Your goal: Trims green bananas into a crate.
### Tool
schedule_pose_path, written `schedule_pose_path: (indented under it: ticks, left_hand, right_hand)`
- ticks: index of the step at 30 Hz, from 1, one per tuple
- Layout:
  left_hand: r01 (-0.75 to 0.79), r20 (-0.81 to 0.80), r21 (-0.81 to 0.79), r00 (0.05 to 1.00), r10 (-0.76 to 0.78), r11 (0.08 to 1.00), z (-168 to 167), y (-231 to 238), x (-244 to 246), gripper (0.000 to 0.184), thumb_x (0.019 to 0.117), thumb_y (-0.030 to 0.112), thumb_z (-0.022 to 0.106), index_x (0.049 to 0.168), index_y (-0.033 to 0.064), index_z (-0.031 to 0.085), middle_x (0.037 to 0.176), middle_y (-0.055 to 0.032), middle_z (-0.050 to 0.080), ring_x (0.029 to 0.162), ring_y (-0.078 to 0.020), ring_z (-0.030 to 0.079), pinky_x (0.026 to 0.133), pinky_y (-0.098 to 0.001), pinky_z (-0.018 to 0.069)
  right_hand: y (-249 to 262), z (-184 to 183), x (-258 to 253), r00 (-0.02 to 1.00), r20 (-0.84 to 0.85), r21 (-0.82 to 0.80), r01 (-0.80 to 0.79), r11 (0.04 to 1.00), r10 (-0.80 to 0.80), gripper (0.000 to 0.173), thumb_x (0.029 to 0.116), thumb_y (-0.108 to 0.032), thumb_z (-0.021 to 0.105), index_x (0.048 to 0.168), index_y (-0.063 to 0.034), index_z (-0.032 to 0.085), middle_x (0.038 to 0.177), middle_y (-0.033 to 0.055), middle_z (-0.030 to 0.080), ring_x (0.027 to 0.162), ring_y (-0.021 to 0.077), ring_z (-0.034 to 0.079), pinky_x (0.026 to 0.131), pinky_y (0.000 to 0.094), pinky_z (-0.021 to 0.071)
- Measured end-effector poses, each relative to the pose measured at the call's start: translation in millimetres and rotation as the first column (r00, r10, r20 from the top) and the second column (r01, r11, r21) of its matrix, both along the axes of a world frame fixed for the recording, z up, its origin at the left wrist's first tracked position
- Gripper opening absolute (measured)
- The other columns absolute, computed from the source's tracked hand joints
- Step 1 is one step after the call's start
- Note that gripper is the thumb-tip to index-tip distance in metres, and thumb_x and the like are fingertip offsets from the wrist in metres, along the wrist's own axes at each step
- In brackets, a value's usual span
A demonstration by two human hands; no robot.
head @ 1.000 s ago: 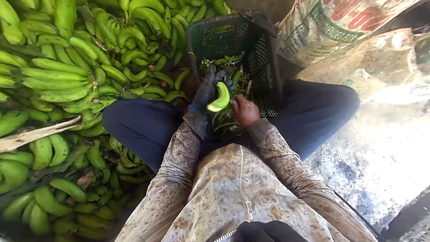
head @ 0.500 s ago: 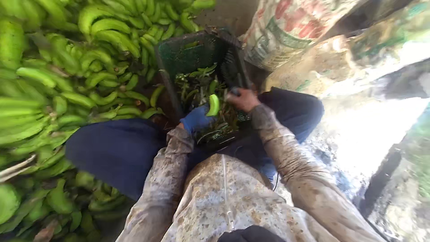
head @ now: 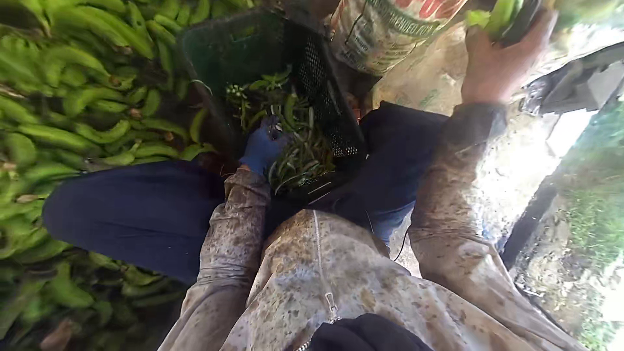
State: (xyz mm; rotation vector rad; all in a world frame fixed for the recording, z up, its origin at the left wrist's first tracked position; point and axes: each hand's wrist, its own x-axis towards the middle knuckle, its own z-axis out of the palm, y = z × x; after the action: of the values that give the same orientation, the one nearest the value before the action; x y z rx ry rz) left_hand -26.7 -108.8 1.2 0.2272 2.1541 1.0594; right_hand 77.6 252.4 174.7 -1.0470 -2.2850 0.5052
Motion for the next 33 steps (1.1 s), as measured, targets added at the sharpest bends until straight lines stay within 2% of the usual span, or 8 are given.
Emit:
schedule_pose_path:
  ticks: [4, 8, 11, 14, 18, 25, 28, 33]
  left_hand:
    - [-0.043, 0.04, 0.036, 0.998, 0.042, 0.998, -7.0, 4.8, -2.9, 0.063, 0.0976, 0.04, 0.068, 0.152, 0.0165, 0.047, 0.13, -0.0134, 0.067, 0.115, -0.0265, 0.067, 0.101, -0.0514, 0.052]
    - [-0.144, 0.015, 0.051, 0.99, 0.144, 0.988, -3.5, -1.5, -13.9, 0.058, 0.0985, 0.039, 0.067, 0.148, 0.0132, 0.051, 0.126, -0.0129, 0.067, 0.11, -0.0233, 0.068, 0.099, -0.0472, 0.0536]
    - [-0.218, 0.005, 0.056, 0.976, 0.218, 0.974, 0.8, -4.1, -18.9, 0.06, 0.0984, 0.041, 0.067, 0.149, 0.0134, 0.05, 0.125, -0.0123, 0.068, 0.111, -0.0231, 0.067, 0.099, -0.0464, 0.053]
    - [-0.212, -0.003, 0.1, 0.977, 0.214, 0.972, -2.6, -3.0, -20.0, 0.058, 0.0995, 0.038, 0.066, 0.149, 0.0125, 0.05, 0.126, -0.0146, 0.067, 0.112, -0.0258, 0.067, 0.1, -0.0487, 0.0533]
    - [-0.102, 0.08, 0.033, 0.992, 0.099, 0.994, -14.0, -1.9, -20.1, 0.062, 0.099, 0.039, 0.066, 0.152, 0.0138, 0.046, 0.122, -0.0172, 0.069, 0.112, -0.0314, 0.067, 0.1, -0.0555, 0.0515]
    - [0.396, -0.088, -0.05, 0.913, -0.399, 0.917, -22.1, 12.5, -6.1, 0.083, 0.0868, 0.03, 0.081, 0.158, 0.0264, 0.038, 0.159, -0.0121, 0.043, 0.14, -0.037, 0.048, 0.109, -0.0628, 0.0423]
    - [0.322, -0.298, 0.22, 0.921, -0.251, 0.921, -11.5, 9.7, 0.1, 0.083, 0.0856, 0.024, 0.082, 0.157, 0.0183, 0.041, 0.159, -0.0113, 0.042, 0.14, -0.0309, 0.048, 0.114, -0.053, 0.0426]
    - [0.091, -0.159, 0.714, 0.987, 0.033, 0.694, 5.4, -13.7, -2.2, 0.058, 0.0856, 0.008, 0.08, 0.139, 0.0053, 0.06, 0.138, -0.0084, 0.062, 0.124, -0.0137, 0.061, 0.108, -0.0322, 0.0514]
  right_hand:
    - [-44.4, -49.5, -27.2, 0.931, 0.33, -0.162, -0.106, 0.981, 0.155, 0.058, 0.0896, -0.037, 0.074, 0.135, -0.0036, 0.061, 0.119, 0.0173, 0.07, 0.109, 0.0284, 0.069, 0.097, 0.0496, 0.0545]
    - [-127.2, -172.8, -46.2, 0.417, 0.712, -0.553, -0.163, 0.817, 0.565, 0.045, 0.0941, -0.02, 0.069, 0.133, 0.0014, 0.063, 0.137, 0.0284, 0.06, 0.13, 0.0464, 0.056, 0.104, 0.0694, 0.0453]
    - [-147.3, -255.1, -18.1, 0.127, 0.755, -0.633, -0.114, 0.766, 0.643, 0.043, 0.1021, -0.023, 0.062, 0.137, 0.0017, 0.061, 0.142, 0.0275, 0.058, 0.134, 0.046, 0.054, 0.109, 0.0675, 0.0415]
    - [-143.0, -302.8, 4.1, 0.214, 0.722, -0.665, -0.048, 0.746, 0.658, 0.046, 0.1066, -0.029, 0.056, 0.142, 0.0001, 0.058, 0.143, 0.0268, 0.058, 0.136, 0.0445, 0.053, 0.114, 0.0633, 0.0389]
    - [-135.5, -294.2, -12.0, -0.055, 0.775, -0.632, -0.052, 0.773, 0.63, 0.051, 0.1009, -0.03, 0.065, 0.136, 0.006, 0.06, 0.142, 0.0298, 0.057, 0.136, 0.0454, 0.053, 0.112, 0.0638, 0.0406]
    - [-138.9, -182.0, -63.2, 0.568, 0.544, -0.74, -0.023, 0.673, 0.617, 0.044, 0.0984, -0.037, 0.065, 0.125, -0.0011, 0.065, 0.11, 0.0237, 0.069, 0.095, 0.0375, 0.067, 0.084, 0.0595, 0.0542]
    - [-158.2, -123.5, -65.9, 0.735, 0.204, -0.905, -0.112, 0.412, 0.647, 0.039, 0.1006, -0.032, 0.065, 0.127, -0.0041, 0.058, 0.084, 0.01, 0.069, 0.057, 0.0143, 0.059, 0.051, 0.0297, 0.0511]
    - [-191.2, -81.9, -50.5, 0.836, -0.26, -0.94, -0.333, 0.071, 0.483, 0.013, 0.0967, -0.002, 0.063, 0.104, -0.005, 0.052, 0.069, 0.0061, 0.064, 0.045, 0.0087, 0.055, 0.039, 0.0196, 0.0441]
